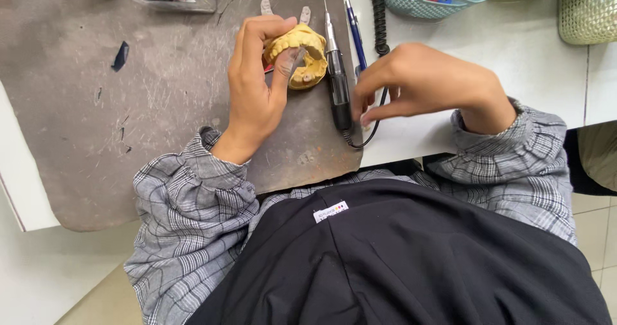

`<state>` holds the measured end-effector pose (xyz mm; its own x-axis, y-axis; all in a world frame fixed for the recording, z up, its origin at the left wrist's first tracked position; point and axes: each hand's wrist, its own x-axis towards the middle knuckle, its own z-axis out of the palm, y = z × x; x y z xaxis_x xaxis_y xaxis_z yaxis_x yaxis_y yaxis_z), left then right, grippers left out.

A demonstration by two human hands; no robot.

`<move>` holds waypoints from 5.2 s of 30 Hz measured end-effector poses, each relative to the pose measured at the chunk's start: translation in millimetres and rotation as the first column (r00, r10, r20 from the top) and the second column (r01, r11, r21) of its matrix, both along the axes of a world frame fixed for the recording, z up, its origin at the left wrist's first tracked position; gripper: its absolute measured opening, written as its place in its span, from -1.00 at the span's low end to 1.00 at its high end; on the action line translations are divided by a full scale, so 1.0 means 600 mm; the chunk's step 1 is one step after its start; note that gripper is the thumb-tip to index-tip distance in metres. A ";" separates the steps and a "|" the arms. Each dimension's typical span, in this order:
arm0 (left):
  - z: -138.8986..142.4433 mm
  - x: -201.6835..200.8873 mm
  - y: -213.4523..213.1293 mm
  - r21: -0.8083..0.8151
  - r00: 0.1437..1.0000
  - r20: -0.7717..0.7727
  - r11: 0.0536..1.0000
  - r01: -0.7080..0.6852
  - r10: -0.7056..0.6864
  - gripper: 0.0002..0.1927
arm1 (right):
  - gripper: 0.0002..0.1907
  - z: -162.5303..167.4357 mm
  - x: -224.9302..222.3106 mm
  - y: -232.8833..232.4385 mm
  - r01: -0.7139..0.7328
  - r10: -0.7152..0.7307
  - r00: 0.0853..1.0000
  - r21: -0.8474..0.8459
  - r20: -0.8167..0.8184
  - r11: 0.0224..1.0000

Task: The person uses a handheld rotary grinding tool to finish a dental prosthesis on a yellow plaster dental model, holding the model in one hand while grinding with the other. They change grinding burrs, work on different areas of the prosthesis, and turn the model over to grind other sides by hand.

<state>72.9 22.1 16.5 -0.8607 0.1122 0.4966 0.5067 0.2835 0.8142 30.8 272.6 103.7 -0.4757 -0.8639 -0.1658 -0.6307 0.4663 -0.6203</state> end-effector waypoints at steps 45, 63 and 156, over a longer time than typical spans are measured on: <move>0.014 0.006 0.001 0.269 0.862 0.396 0.938 0.221 -0.316 -0.79 | -0.89 -0.125 0.004 0.033 0.589 -0.107 0.769 -0.632 0.631 0.504; 0.016 0.006 0.007 0.355 0.840 0.397 0.906 0.232 -0.371 -0.79 | -0.82 -0.118 0.012 0.003 0.552 -0.303 0.832 -0.644 0.464 0.530; -0.025 0.030 0.010 0.050 0.947 -0.309 0.993 0.104 -0.083 -0.46 | -0.54 -0.139 0.073 -0.023 0.499 -0.265 0.866 -0.694 0.424 0.519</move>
